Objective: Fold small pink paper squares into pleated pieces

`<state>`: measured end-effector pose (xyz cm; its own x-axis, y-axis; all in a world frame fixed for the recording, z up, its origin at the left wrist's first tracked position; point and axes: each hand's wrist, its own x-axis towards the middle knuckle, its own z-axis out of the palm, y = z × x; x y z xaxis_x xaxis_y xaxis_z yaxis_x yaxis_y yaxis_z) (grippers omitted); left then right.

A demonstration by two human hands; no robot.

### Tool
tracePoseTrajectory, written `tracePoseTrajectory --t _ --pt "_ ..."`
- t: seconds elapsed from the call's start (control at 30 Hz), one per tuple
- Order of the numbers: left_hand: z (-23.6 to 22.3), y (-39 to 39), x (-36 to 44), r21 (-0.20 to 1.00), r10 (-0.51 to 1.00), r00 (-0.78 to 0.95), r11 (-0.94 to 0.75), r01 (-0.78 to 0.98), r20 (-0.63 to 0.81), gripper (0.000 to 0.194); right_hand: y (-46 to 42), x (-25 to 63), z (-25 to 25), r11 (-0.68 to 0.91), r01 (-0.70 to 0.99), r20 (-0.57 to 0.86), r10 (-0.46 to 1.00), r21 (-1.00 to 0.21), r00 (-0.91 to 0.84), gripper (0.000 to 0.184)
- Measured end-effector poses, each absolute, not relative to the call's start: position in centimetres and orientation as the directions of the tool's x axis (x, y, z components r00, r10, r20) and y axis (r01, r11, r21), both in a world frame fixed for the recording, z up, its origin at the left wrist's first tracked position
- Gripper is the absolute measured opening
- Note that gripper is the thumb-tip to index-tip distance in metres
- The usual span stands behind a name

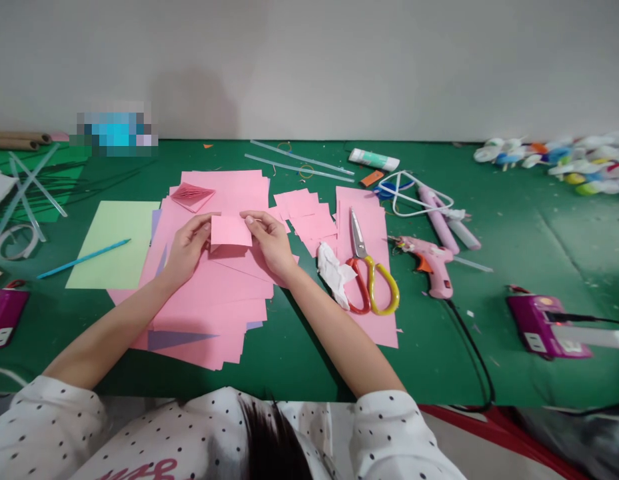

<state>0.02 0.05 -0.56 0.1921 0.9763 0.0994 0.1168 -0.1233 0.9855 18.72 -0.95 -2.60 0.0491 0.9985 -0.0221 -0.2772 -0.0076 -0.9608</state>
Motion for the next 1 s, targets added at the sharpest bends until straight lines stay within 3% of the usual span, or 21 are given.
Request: tracePoseTrajectory --t 0.33,0.5,0.77,1.0 --pt "-0.79 -0.42 0.18 0.994 0.963 0.262 -0.087 0.067 0.067 0.047 -1.09 18.88 -2.25 -0.041 -0.383 -0.054 0.998 -0.923 0.025 0.033" --pt "-0.82 -0.53 0.04 0.979 0.956 0.285 -0.121 0.165 0.070 0.038 -0.91 19.15 -1.82 -0.119 -0.389 -0.141 0.990 -0.913 0.030 0.039" --pt "-0.74 -0.25 0.03 0.954 0.937 0.298 -0.242 0.179 0.182 0.036 -0.77 19.11 -2.32 -0.100 -0.393 -0.112 0.994 -0.914 0.009 0.033" --pt "-0.48 -0.40 0.20 0.930 0.929 0.327 -0.263 0.259 0.172 0.032 -0.92 19.09 -2.46 -0.087 -0.404 -0.086 0.996 -0.911 -0.020 0.032"
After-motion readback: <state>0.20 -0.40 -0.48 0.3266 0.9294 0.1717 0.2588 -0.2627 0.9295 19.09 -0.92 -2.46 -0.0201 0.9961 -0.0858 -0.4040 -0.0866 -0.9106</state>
